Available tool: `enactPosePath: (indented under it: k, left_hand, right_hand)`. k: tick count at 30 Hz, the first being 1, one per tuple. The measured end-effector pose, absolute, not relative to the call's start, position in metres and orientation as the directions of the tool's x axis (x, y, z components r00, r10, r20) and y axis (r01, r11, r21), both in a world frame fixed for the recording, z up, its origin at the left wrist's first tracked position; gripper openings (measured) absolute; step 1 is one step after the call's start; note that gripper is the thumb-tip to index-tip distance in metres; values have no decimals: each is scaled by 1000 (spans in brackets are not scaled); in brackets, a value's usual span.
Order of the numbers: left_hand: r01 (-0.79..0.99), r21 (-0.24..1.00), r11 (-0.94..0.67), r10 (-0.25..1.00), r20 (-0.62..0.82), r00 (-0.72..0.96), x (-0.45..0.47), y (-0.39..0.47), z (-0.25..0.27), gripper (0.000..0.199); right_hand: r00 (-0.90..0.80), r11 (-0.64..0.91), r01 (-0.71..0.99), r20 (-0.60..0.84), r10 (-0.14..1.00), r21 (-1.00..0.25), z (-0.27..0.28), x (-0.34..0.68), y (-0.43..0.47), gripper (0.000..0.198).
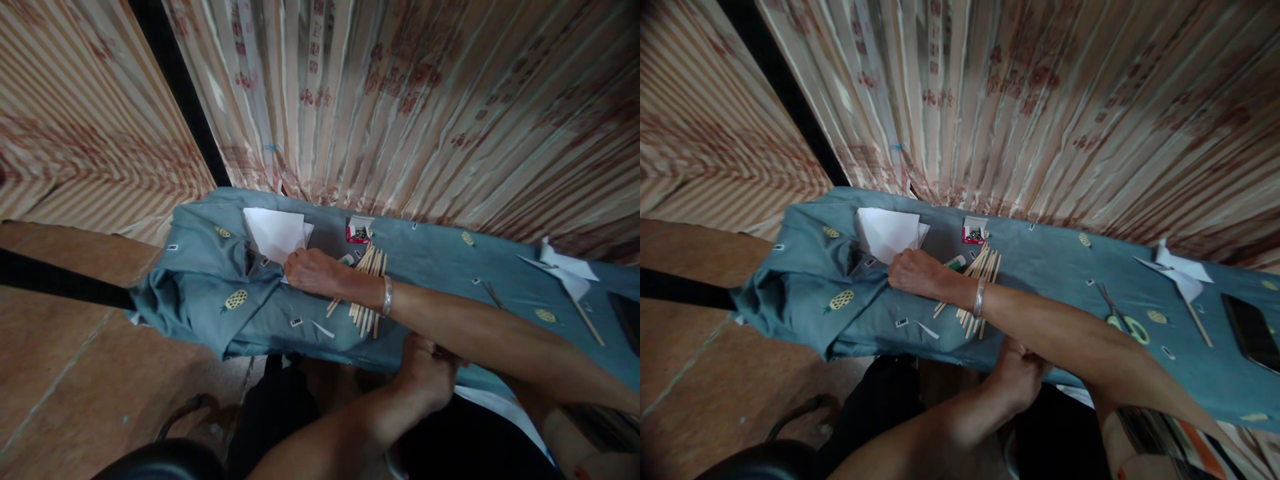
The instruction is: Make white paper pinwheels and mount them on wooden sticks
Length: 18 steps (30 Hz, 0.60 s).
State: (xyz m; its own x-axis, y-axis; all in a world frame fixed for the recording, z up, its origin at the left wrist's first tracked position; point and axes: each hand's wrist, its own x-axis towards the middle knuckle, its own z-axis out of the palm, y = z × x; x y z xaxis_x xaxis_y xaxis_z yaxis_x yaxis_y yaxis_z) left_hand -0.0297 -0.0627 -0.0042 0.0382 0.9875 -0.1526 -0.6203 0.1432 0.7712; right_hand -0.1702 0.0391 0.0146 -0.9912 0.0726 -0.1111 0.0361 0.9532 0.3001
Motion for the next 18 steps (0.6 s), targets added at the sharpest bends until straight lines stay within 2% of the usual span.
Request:
enactPosePath:
  k: [5, 11, 14, 16, 18]
  left_hand:
    - [-676, 716, 175, 980, -192, 51, -26, -61, -3, 26]
    - [-595, 765, 247, 965, -253, 76, -21, -61, -10, 21]
    - [-558, 778, 291, 953, -288, 95, -21, -62, -12, 21]
    - [-544, 780, 309, 947, -304, 102, -20, -62, -13, 19]
    - [-540, 781, 313, 946, -303, 111, -21, -63, -12, 19]
  right_hand:
    - [-994, 959, 70, -65, 91, 276, 16, -168, 37, 29]
    - [-994, 970, 61, -70, 80, 237, 11, -162, 37, 29]
    - [-996, 986, 79, -27, 84, 148, 10, -159, 46, 29]
    - [-989, 988, 145, -3, 146, 45, 13, -159, 59, 29]
    - [-964, 964, 267, 13, 267, -12, 16, -162, 77, 27]
